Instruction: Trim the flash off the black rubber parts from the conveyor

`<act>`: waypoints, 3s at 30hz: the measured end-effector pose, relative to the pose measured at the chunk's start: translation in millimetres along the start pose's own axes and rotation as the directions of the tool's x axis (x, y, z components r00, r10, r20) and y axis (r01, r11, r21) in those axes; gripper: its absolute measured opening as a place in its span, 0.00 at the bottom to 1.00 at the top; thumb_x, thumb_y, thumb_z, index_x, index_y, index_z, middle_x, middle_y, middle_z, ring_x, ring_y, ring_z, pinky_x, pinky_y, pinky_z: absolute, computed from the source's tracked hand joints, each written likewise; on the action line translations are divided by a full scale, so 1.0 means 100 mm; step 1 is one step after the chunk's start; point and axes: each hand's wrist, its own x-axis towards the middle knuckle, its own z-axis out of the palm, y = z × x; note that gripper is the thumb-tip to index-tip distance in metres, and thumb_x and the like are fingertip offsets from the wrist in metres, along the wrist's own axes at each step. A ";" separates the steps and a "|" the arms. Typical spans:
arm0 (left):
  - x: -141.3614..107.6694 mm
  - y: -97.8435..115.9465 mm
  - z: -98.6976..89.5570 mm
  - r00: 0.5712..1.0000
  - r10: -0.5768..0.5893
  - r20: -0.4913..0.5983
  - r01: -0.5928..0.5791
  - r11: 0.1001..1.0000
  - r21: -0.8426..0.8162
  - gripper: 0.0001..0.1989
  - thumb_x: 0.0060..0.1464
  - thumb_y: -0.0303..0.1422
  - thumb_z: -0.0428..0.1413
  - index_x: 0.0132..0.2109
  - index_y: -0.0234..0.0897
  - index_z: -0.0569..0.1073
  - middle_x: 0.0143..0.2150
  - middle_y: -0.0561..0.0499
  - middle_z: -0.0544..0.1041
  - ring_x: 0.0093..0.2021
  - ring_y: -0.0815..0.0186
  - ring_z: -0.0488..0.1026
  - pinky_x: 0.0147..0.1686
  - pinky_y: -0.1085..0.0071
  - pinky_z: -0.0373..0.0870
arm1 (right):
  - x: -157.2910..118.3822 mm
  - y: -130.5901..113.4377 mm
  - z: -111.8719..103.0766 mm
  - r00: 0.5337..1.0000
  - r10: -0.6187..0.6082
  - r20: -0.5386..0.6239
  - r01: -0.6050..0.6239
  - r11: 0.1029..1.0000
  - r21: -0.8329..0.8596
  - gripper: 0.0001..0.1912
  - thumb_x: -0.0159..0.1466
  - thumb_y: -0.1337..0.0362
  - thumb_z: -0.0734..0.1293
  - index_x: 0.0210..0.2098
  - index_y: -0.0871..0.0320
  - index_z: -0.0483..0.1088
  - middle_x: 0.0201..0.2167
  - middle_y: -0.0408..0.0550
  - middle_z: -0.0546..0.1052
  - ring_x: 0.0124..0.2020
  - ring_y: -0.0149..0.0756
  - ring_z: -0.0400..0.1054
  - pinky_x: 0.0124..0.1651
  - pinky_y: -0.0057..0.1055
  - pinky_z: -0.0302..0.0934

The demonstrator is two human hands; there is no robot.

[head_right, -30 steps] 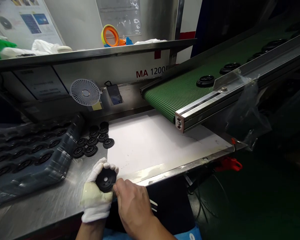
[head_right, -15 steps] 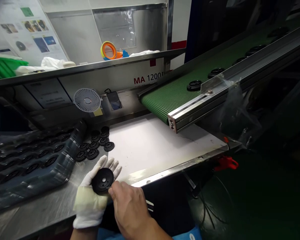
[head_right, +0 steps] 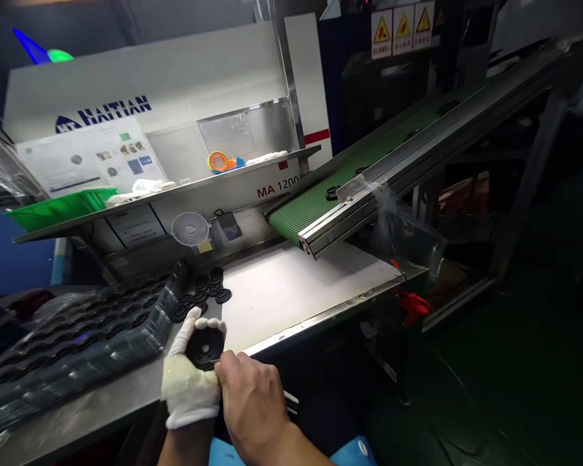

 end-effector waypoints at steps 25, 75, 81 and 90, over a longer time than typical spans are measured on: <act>0.94 -0.34 -0.21 0.883 -0.459 0.098 0.469 0.872 -0.141 0.23 0.48 0.29 0.55 0.54 0.37 0.69 0.45 0.41 0.74 0.49 0.52 0.70 0.49 0.51 0.68 | 0.61 0.44 0.54 0.989 0.076 0.129 -0.067 0.995 -0.069 0.11 0.70 0.62 0.53 0.33 0.53 0.60 0.27 0.39 0.70 0.27 0.34 0.64 0.29 0.32 0.41; 1.04 -0.49 -0.21 0.912 -0.402 -0.087 0.357 0.879 -0.315 0.08 0.54 0.24 0.52 0.42 0.34 0.72 0.28 0.53 0.66 0.30 0.71 0.67 0.36 0.68 0.72 | 0.69 0.52 0.65 0.960 0.177 0.217 -0.176 0.984 -0.024 0.15 0.71 0.60 0.50 0.31 0.53 0.62 0.26 0.39 0.70 0.25 0.32 0.63 0.28 0.28 0.47; 1.05 -0.47 -0.19 0.905 -0.411 -0.112 0.360 0.878 -0.315 0.08 0.54 0.24 0.51 0.42 0.35 0.72 0.27 0.53 0.66 0.29 0.71 0.67 0.35 0.69 0.72 | 0.69 0.48 0.63 0.953 0.176 0.248 -0.179 0.984 -0.010 0.15 0.70 0.60 0.50 0.31 0.53 0.61 0.26 0.39 0.70 0.25 0.32 0.63 0.28 0.28 0.47; 1.05 -0.47 -0.23 0.917 -0.387 -0.093 0.342 0.886 -0.312 0.08 0.54 0.24 0.52 0.41 0.34 0.72 0.28 0.53 0.66 0.31 0.71 0.67 0.37 0.67 0.71 | 0.66 0.47 0.66 0.959 0.167 0.230 -0.172 0.985 0.000 0.15 0.71 0.60 0.50 0.31 0.53 0.61 0.26 0.40 0.70 0.26 0.33 0.63 0.29 0.29 0.45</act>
